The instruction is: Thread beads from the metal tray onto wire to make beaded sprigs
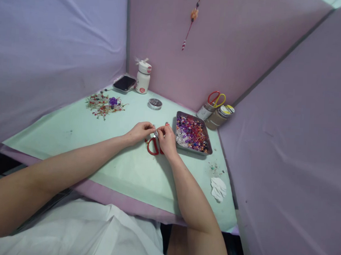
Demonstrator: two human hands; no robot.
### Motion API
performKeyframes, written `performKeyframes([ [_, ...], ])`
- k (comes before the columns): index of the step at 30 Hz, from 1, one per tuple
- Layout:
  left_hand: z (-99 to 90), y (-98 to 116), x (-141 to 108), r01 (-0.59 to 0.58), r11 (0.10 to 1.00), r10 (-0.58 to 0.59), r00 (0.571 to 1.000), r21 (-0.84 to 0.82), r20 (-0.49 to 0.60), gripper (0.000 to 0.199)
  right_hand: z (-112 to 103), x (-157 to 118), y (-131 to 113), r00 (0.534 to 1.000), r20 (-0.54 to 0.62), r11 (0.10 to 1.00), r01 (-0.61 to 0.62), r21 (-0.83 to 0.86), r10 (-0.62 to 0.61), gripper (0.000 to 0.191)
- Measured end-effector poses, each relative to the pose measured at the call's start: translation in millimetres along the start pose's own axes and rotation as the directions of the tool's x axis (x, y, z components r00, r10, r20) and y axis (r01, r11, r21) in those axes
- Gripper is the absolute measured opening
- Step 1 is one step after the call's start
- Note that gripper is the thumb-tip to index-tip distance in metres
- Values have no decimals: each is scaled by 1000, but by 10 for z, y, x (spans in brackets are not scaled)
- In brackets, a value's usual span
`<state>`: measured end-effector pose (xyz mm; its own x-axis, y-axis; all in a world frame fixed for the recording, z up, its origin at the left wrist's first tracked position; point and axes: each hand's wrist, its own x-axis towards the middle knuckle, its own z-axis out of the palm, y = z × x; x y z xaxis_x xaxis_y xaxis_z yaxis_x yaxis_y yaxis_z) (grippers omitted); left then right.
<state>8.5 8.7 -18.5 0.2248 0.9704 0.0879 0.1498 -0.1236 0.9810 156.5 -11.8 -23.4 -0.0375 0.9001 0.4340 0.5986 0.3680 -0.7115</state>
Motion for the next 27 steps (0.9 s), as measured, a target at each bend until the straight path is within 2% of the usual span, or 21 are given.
performKeyframes([
  [6, -4, 39, -6, -8, 998, 8, 1000, -54, 6, 9, -10, -3, -24, 1000, -5, 1000, -11, 20, 11, 16],
  [14, -10, -46, 31, 13, 994, -11, 1000, -105, 13, 19, -17, -6, -39, 999, -35, 999, 14, 39, -13, 14],
  [19, -24, -56, 34, 69, 986, -61, 996, -149, 61, 23, -10, 6, 11, 999, -43, 999, 8, 34, -7, 14],
  [24, -48, -17, 34, 85, 983, -67, 991, -165, 111, 18, -7, 12, 45, 999, -46, 1000, 6, 19, -5, 15],
  [27, -51, -2, 26, 100, 980, -78, 988, -170, 131, 22, -6, 12, 44, 999, -48, 1000, 1, 22, 0, 15],
])
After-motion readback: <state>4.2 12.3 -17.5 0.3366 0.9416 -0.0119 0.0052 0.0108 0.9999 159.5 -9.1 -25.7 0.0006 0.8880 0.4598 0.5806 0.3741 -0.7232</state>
